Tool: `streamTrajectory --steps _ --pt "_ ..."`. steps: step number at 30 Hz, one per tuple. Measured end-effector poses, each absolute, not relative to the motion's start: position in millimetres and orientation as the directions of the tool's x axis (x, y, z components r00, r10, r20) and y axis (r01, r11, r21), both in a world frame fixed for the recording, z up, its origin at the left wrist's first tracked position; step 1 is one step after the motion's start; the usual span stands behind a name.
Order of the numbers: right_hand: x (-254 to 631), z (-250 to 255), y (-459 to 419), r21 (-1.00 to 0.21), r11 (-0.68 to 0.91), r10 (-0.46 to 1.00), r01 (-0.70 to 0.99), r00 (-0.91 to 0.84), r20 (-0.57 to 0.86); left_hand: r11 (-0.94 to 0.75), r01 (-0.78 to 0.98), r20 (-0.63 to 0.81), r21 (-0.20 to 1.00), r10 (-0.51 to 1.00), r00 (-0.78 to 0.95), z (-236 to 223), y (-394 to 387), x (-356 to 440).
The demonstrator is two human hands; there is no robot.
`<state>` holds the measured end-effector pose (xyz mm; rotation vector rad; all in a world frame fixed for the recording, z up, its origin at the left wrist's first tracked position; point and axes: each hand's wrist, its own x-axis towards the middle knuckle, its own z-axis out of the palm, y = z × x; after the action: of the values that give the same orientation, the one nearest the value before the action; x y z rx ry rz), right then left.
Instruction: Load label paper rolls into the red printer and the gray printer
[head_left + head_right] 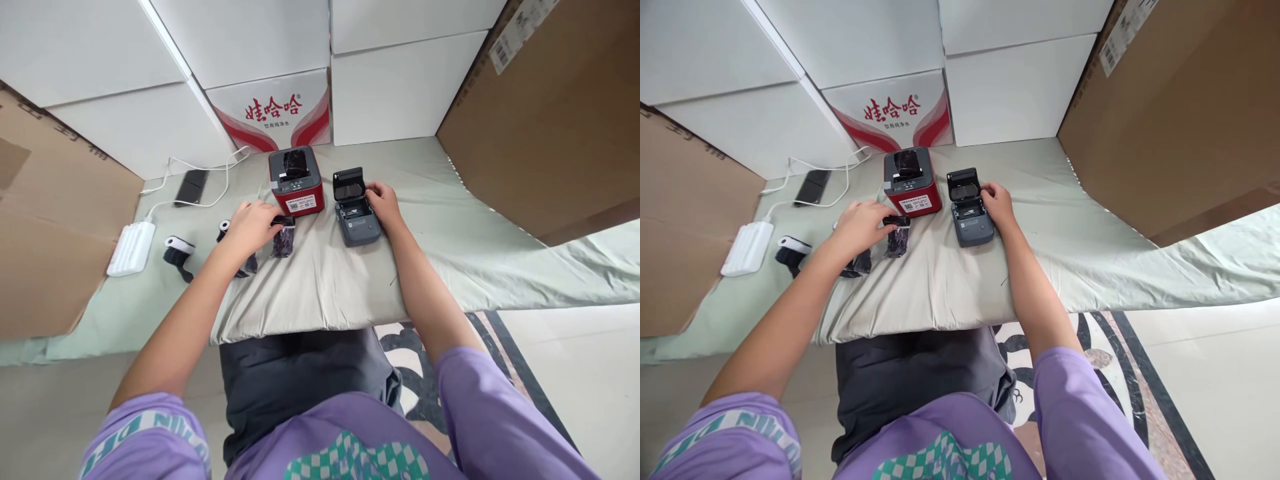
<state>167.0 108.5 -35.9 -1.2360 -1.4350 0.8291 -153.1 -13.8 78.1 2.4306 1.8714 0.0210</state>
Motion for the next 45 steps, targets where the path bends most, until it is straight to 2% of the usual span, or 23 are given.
streamTrajectory --steps 5,8,10,12,17,20,24,32,38,43,45 --pt "165.4 -34.4 108.6 -0.933 0.229 0.966 0.278 0.050 0.253 -0.266 0.882 0.073 0.390 0.963 0.258 111.7 -19.2 -99.6" --pt "166.9 -33.0 108.7 -0.933 0.231 0.967 0.277 0.039 0.251 -0.366 0.807 0.145 0.464 0.930 0.338 111.1 -0.6 -56.2" --pt "168.8 -31.7 108.6 -0.940 0.232 0.967 0.252 0.043 0.250 -0.419 0.800 0.150 0.429 0.907 0.394 101.4 17.9 -30.3" --pt "170.9 -30.8 108.7 -0.952 0.212 0.969 0.220 0.080 0.234 -0.430 0.839 0.111 0.334 0.902 0.418 90.7 35.7 -10.2" --pt "174.5 -32.5 110.9 -0.974 0.137 0.983 0.179 0.097 0.156 -0.363 0.931 -0.034 0.051 0.931 0.365 82.7 56.8 10.7" --pt "174.7 -36.2 113.2 -0.967 0.171 0.980 0.191 0.066 0.187 -0.341 0.940 -0.058 -0.024 0.939 0.339 85.3 56.4 11.8" --pt "173.1 -40.3 115.5 -0.951 0.216 0.970 0.219 0.058 0.234 -0.313 0.948 -0.039 -0.055 0.949 0.311 84.4 51.7 15.5" --pt "171.5 -42.6 116.4 -0.941 0.211 0.972 0.264 0.045 0.230 -0.256 0.962 -0.010 -0.090 0.967 0.256 83.0 40.3 22.2" --pt "170.1 -44.4 116.0 -0.919 0.248 0.965 0.305 0.009 0.264 -0.245 0.968 -0.008 -0.055 0.970 0.245 81.4 42.6 17.7" --pt "170.0 -44.6 116.8 -0.891 0.304 0.946 0.337 0.001 0.324 -0.257 0.966 0.095 0.016 0.962 0.254 97.9 30.7 12.8" --pt "169.7 -44.4 116.7 -0.897 0.290 0.951 0.334 0.003 0.309 -0.243 0.970 0.070 0.012 0.968 0.241 103.7 28.1 12.8"
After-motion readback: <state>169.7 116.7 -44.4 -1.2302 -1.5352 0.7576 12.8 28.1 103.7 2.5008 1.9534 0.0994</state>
